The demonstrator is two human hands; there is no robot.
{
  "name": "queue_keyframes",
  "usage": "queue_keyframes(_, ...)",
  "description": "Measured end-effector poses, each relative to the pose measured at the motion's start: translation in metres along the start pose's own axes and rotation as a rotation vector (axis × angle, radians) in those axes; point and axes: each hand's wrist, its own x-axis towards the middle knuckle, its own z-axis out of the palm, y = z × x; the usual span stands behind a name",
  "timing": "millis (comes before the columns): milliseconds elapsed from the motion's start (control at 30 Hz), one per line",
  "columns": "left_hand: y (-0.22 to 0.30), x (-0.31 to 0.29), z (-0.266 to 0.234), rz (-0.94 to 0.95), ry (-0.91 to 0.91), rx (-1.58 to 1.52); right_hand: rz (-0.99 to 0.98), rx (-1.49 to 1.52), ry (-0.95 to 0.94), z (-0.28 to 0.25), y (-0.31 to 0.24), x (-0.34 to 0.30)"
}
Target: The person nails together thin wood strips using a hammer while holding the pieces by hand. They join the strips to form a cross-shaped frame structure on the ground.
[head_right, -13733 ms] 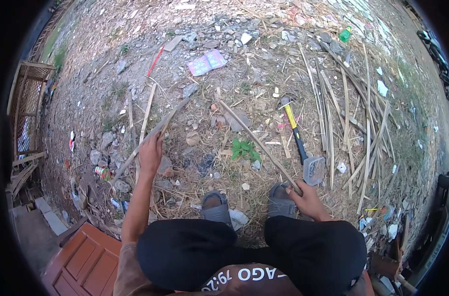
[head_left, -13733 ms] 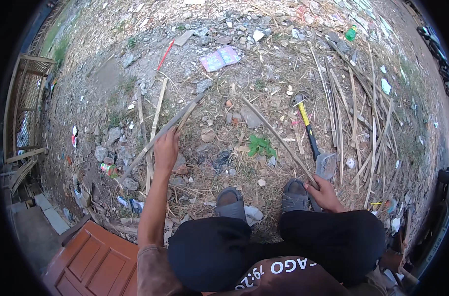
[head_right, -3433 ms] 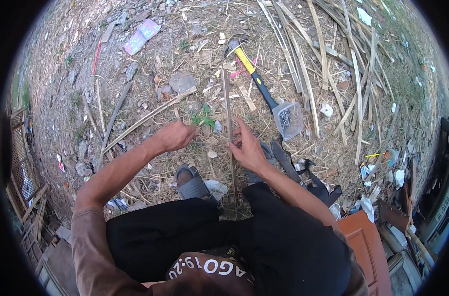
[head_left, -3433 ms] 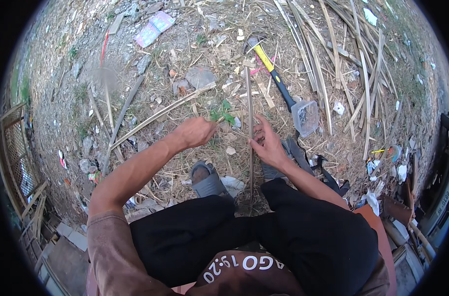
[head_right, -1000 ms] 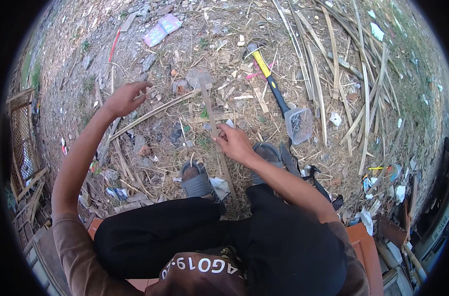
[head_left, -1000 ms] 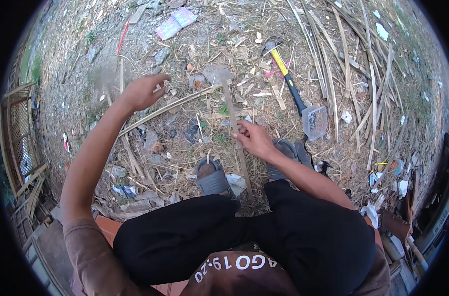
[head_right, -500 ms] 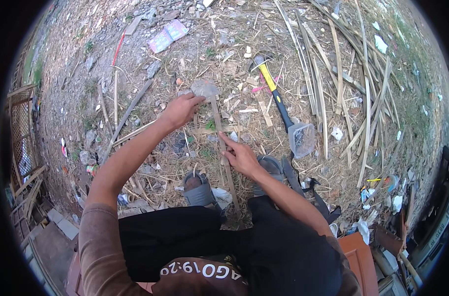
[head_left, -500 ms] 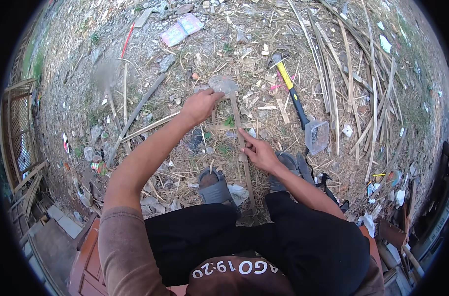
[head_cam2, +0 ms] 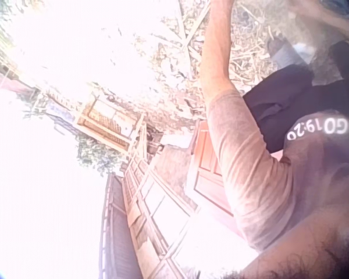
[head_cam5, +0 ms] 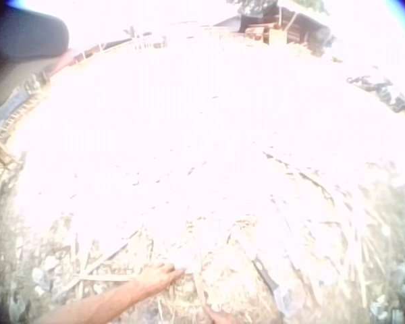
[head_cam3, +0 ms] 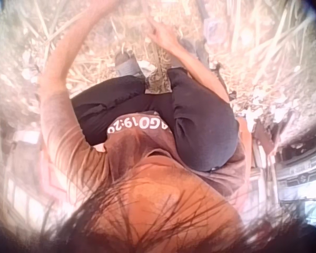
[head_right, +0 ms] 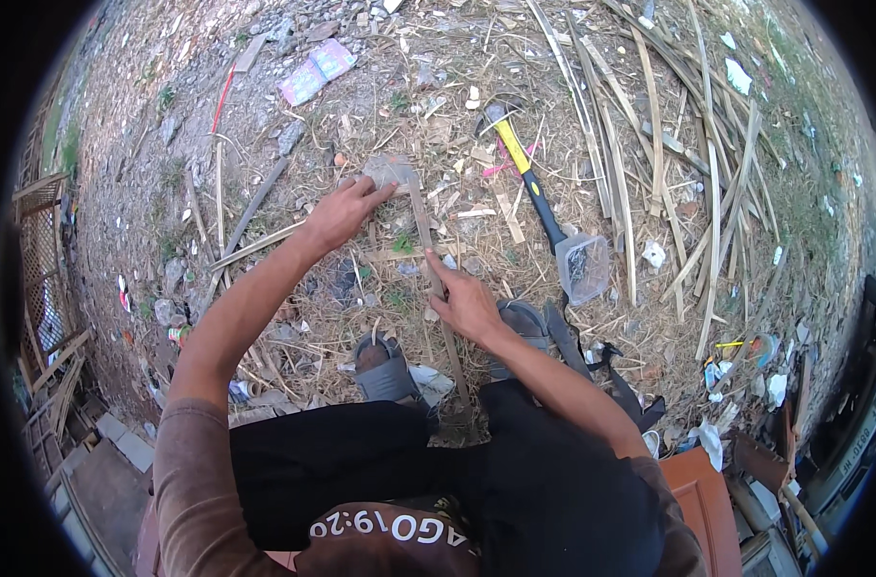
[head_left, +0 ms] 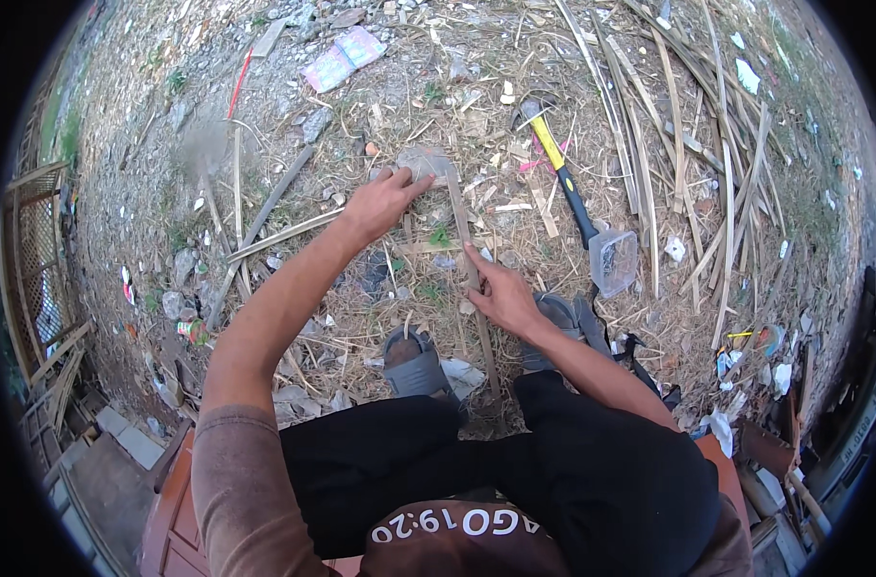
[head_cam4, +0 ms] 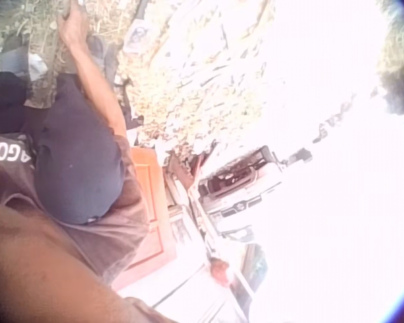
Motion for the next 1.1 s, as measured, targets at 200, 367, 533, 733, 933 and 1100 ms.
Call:
queue_keyframes(200, 0.003, -0.001, 0.000, -0.010, 0.002, 0.025, -0.041, -0.062, 0.016, 0.003, -0.004, -0.001)
queue_keyframes(367, 0.002, -0.003, 0.001, 0.008, 0.041, 0.034, -0.054, -0.073, 0.021, 0.006, -0.004, 0.000)
queue_keyframes(533, 0.009, -0.002, -0.007, 0.056, 0.001, 0.144, -0.044, -0.099, -0.006, 0.001, -0.010, 0.000)
queue_keyframes(733, 0.008, -0.001, -0.005, 0.109, 0.058, 0.153, -0.081, -0.108, 0.019, 0.004, -0.007, -0.001)
queue_keyframes(933, 0.006, 0.003, -0.006, 0.126, 0.035, 0.170, -0.068, -0.089, -0.004, 0.003, -0.006, -0.001)
queue_keyframes(1100, 0.003, 0.003, -0.004, 0.102, 0.016, 0.212, -0.049, -0.094, -0.049, -0.001, -0.010, 0.002)
